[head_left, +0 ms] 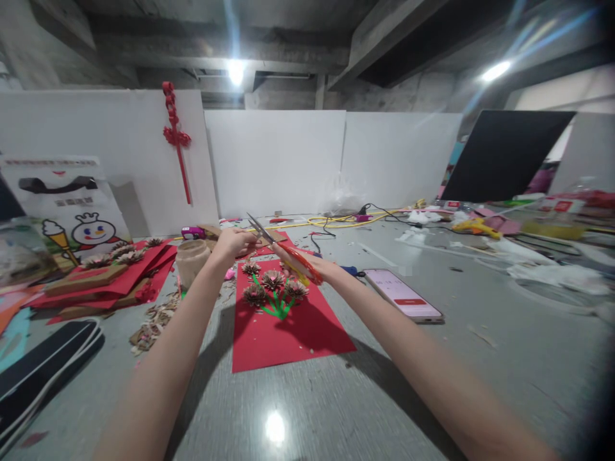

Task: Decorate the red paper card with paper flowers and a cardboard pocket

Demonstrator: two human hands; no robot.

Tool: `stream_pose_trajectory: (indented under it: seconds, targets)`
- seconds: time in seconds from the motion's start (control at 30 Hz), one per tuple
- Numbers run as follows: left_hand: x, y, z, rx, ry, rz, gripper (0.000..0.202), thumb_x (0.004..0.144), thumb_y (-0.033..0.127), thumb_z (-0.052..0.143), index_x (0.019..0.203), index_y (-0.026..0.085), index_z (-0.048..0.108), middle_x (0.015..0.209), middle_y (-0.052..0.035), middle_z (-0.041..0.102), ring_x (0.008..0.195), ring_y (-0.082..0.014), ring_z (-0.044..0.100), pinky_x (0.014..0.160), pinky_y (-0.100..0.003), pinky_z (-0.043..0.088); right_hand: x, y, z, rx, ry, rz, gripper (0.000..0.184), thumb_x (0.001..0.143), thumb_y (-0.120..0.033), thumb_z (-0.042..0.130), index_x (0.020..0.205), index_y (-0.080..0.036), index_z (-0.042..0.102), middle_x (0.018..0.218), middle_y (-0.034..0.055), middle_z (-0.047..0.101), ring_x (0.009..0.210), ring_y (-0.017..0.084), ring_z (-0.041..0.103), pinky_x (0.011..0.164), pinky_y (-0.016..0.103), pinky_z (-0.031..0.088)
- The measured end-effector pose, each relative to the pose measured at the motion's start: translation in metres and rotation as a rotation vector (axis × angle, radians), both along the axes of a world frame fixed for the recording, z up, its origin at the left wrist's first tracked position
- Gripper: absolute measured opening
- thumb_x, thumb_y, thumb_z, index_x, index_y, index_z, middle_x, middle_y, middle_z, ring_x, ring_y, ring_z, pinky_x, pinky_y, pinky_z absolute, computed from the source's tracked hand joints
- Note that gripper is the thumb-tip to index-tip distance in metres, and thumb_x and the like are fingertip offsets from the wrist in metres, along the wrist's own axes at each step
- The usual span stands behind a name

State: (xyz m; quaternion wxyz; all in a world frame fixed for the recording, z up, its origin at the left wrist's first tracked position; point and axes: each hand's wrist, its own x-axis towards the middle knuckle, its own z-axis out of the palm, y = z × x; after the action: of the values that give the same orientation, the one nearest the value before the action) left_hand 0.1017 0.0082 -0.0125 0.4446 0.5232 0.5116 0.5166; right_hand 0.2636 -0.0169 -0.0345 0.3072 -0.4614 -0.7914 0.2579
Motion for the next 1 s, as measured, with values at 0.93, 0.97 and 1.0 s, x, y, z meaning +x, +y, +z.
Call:
stream_pose_trajectory:
  seconds: [0.93,0.97,1.0]
  targets:
    - [-0.007,0.004,-0.004,0.069,0.004,-0.015,0.007,0.056,0.01,0.058,0.062,0.011,0.059,0.052,-0.0031,0.063,0.055,-0.014,0.063,0.06,-0.023,0.05,0.001,0.018,-0.014,-0.139,-0.027,0.063,0.048,0.076,-0.064,0.034,0.079,-0.019,0.05,0.055,-0.0018,0.044,0.046,0.011,0.043,0.048,0.026,0.038]
    - [-0.007,0.004,-0.004,0.069,-0.001,-0.015,0.006,0.056,0.01,0.058,0.062,0.011,0.059,0.053,-0.0034,0.063,0.055,-0.0139,0.063,0.06,-0.023,0.05,0.001,0.017,-0.015,-0.142,-0.026,0.068,0.049,0.075,-0.065,0.033,0.079,-0.019,0.05,0.055,-0.0021,0.043,0.046,0.011,0.043,0.048,0.026,0.038]
    - [-0.007,0.004,-0.004,0.067,-0.007,-0.012,0.006,0.056,0.009,0.058,0.062,0.01,0.059,0.053,-0.0036,0.063,0.055,-0.0139,0.063,0.06,-0.023,0.05,0.001,0.017,-0.015,-0.145,-0.021,0.068,0.05,0.075,-0.066,0.033,0.078,-0.019,0.049,0.055,-0.0024,0.042,0.046,0.011,0.043,0.047,0.025,0.038]
